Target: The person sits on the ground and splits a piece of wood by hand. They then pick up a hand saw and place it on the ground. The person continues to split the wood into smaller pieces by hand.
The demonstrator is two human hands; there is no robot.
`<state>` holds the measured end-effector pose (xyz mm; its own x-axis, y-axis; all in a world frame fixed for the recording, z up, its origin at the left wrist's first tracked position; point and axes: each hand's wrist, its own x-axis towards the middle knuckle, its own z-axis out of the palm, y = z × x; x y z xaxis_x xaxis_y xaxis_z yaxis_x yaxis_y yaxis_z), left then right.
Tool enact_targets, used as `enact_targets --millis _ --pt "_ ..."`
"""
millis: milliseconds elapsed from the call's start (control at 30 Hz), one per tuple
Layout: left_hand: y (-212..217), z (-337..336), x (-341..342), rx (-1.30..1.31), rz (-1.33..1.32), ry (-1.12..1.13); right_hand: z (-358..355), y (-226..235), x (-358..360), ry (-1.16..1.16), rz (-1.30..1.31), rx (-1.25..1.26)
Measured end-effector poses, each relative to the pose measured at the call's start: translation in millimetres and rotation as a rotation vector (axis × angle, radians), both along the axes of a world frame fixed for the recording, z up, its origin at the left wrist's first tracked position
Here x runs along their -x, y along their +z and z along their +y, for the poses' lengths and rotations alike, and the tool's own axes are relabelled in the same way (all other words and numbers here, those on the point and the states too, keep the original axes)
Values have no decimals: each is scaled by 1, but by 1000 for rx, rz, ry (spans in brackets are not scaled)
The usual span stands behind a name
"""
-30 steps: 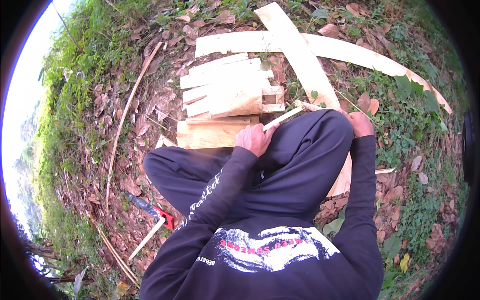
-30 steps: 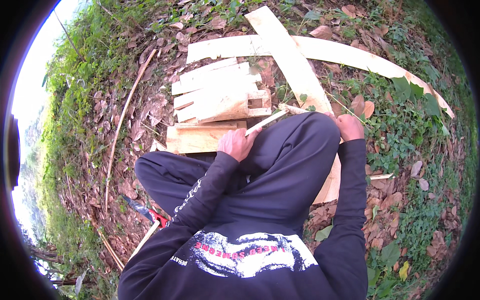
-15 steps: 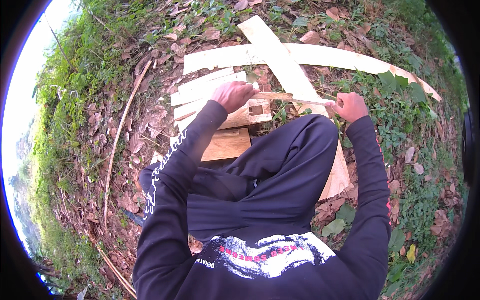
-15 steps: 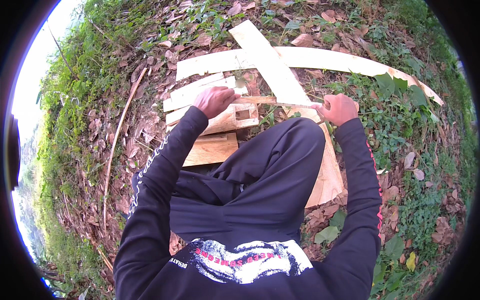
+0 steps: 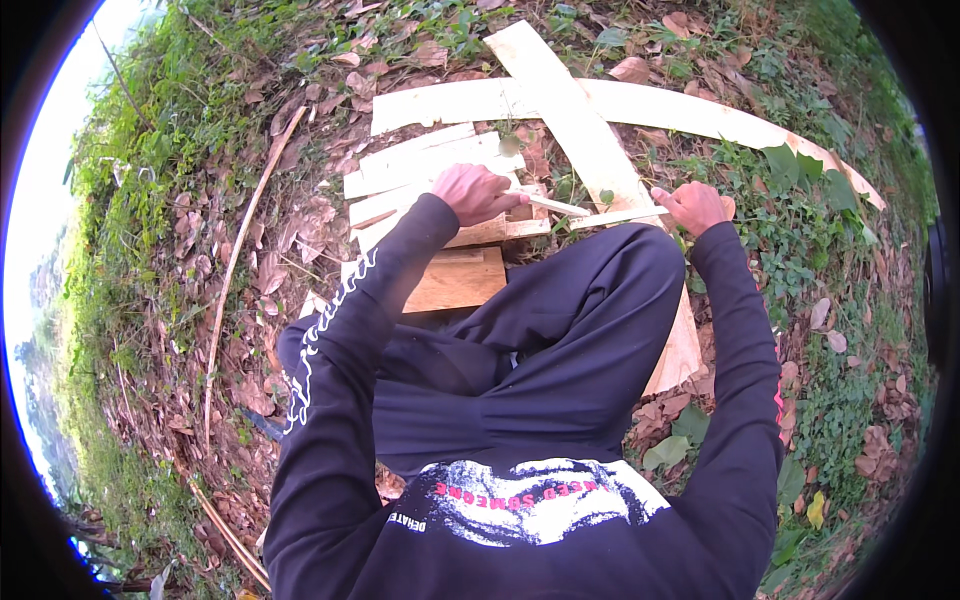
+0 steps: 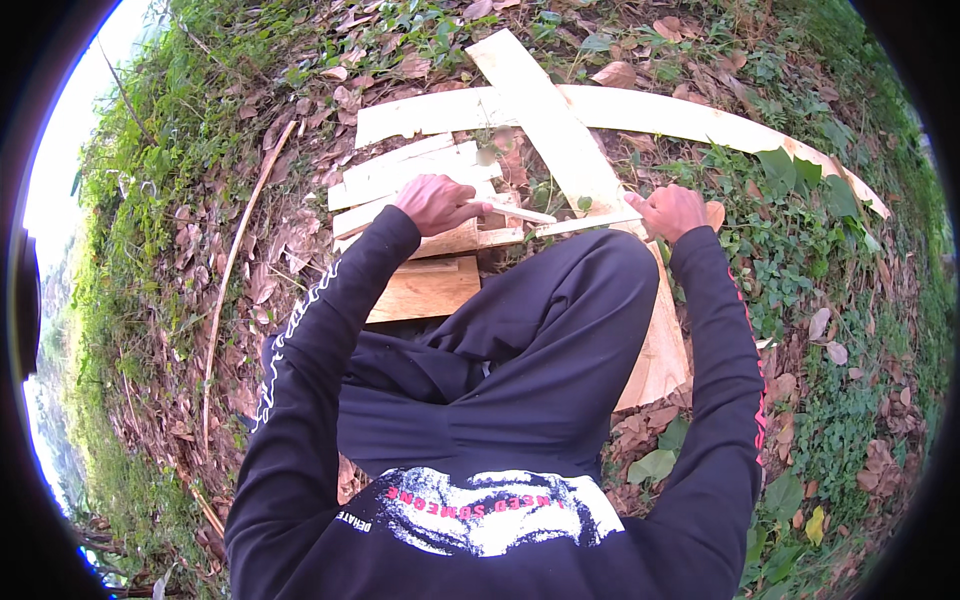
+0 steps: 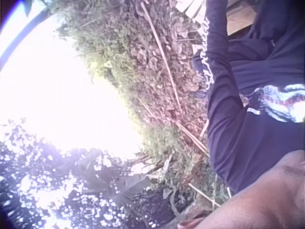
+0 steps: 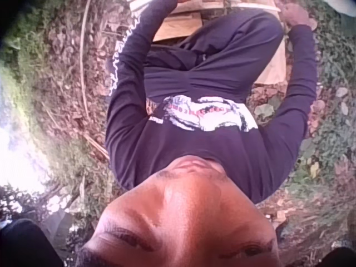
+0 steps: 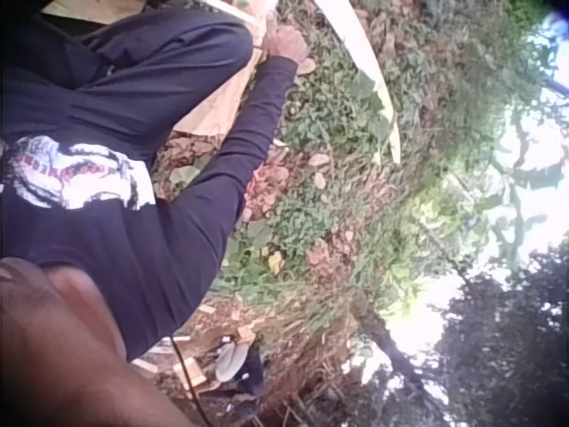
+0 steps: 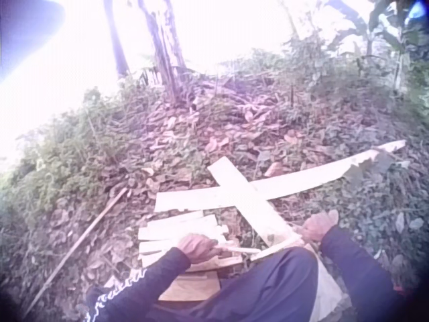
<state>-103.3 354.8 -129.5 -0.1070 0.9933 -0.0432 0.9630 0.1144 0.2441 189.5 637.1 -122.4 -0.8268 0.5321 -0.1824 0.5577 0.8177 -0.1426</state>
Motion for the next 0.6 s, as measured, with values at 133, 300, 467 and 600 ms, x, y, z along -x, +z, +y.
enact_targets --millis 133,300,467,600 --pt "-16 -12 -13 -31 -58 85 2 -37 -16 -42 66 -12" --pt "-27 -26 -36 -64 -50 220 -15 -44 -28 -145 233 94" --pt "-57 -33 -100 -82 -448 559 -30 -69 -46 -313 127 406" --pt "-69 -4 -152 -158 -588 678 -37 -110 -77 -329 335 624"
